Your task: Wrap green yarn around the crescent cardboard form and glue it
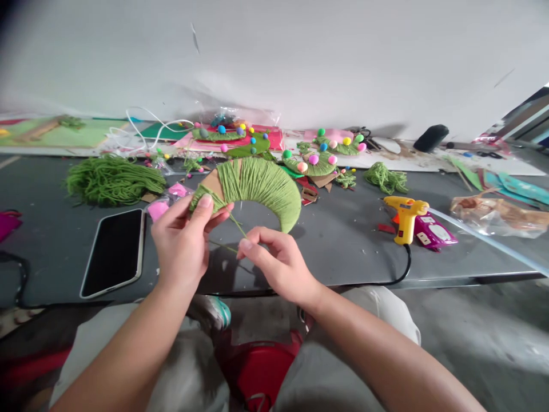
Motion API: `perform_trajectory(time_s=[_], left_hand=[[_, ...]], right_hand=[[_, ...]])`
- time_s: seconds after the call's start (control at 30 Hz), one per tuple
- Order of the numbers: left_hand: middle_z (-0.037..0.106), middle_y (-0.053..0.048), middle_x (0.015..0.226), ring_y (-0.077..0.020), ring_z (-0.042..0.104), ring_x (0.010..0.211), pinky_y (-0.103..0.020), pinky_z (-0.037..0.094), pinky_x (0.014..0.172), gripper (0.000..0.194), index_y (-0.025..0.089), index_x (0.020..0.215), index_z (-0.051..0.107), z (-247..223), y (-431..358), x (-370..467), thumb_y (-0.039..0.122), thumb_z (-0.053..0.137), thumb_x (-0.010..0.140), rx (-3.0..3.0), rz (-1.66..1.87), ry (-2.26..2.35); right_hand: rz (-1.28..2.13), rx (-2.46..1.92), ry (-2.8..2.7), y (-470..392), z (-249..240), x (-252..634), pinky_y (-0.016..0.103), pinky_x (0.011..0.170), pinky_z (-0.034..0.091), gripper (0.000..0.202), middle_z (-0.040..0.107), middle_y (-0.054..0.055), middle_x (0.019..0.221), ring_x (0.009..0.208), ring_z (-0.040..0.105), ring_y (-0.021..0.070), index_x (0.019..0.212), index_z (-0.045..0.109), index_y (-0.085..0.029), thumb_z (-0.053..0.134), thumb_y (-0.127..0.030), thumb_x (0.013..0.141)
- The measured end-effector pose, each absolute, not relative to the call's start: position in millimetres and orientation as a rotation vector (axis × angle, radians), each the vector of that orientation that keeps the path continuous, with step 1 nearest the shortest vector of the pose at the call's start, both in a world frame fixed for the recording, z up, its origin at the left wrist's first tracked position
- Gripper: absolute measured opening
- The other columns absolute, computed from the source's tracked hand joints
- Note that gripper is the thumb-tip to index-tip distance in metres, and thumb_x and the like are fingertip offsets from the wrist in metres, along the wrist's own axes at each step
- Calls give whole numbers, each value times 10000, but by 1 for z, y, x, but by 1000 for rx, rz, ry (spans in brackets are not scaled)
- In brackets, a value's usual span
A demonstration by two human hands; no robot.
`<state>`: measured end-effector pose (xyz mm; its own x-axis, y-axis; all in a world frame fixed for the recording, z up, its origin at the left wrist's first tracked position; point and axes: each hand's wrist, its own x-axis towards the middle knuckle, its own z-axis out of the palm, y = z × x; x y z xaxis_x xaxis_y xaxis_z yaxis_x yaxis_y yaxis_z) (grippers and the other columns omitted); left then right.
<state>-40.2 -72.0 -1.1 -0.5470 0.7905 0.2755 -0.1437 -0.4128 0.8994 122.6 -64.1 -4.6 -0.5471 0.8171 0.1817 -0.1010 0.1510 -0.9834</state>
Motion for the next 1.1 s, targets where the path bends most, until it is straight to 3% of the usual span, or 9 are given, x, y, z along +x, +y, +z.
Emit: perform_trajectory(time_s=[0.2, 0.3, 0.4, 0.5, 0.63, 0.8, 0.93, 1.1], left_hand=[[670, 9, 752, -192, 764, 743, -291, 648, 734, 144, 174, 857, 743, 3, -71, -67, 317, 743, 849, 1074, 2106, 1351], [689, 4, 739, -187, 759, 746, -269, 637, 726, 153, 173, 845, 745, 9, -74, -77, 324, 725, 865, 1222, 2010, 1459], [726, -4, 805, -181, 753, 763, -278, 635, 760, 162, 191, 902, 765, 14, -78, -78, 342, 714, 873, 1269, 1935, 1481], [736, 3, 840, -161, 736, 742, -284, 639, 762, 152, 211, 947, 779, 15, -78, -71, 323, 736, 852, 1231, 1978, 1422], [726, -13, 825, -166, 717, 720, -312, 653, 723, 134, 200, 912, 792, 14, -78, -65, 297, 763, 824, 1206, 1969, 1265], [753, -57, 826, -209, 740, 681, -329, 659, 668, 194, 197, 957, 804, 15, -83, -70, 308, 791, 799, 1172, 1581, 1095], [746, -67, 805, -217, 747, 687, -303, 650, 657, 154, 192, 886, 797, 20, -87, -70, 331, 757, 833, 1236, 1240, 990], [752, -83, 836, -206, 734, 702, -301, 628, 653, 183, 207, 927, 791, 22, -90, -67, 350, 683, 890, 1364, 904, 907]], right_hand=[[1563, -476, -2128, -57, 34, 176, 264, 563, 446, 192, 645, 18, 685, 574, 551, 120, 894, 725, -195, 566, -261, 980], [1179, -461, -2346, -50, 55, 198, 250, 519, 448, 172, 733, 20, 766, 570, 594, 120, 972, 767, -257, 627, -168, 922], [687, -651, -2202, -47, 68, 204, 280, 420, 369, 217, 715, -8, 692, 513, 568, 137, 955, 789, -340, 722, -167, 843], [253, -786, -1890, -42, 75, 198, 330, 420, 276, 160, 653, -4, 628, 501, 504, 160, 895, 810, -366, 785, -248, 791], [-38, -833, -1654, -23, 86, 186, 359, 514, 257, 94, 600, 16, 629, 540, 463, 181, 893, 812, -380, 743, -406, 835], [-57, -704, -1636, -2, 106, 173, 346, 541, 216, 133, 584, 9, 610, 544, 448, 149, 855, 814, -313, 765, -433, 823], [51, -700, -1623, 5, 104, 160, 331, 550, 288, 96, 611, 9, 632, 598, 524, 148, 830, 796, -251, 758, -338, 845], [120, -743, -1766, 21, 81, 157, 315, 526, 312, 105, 591, -9, 609, 542, 409, 115, 769, 769, -241, 793, -328, 823]])
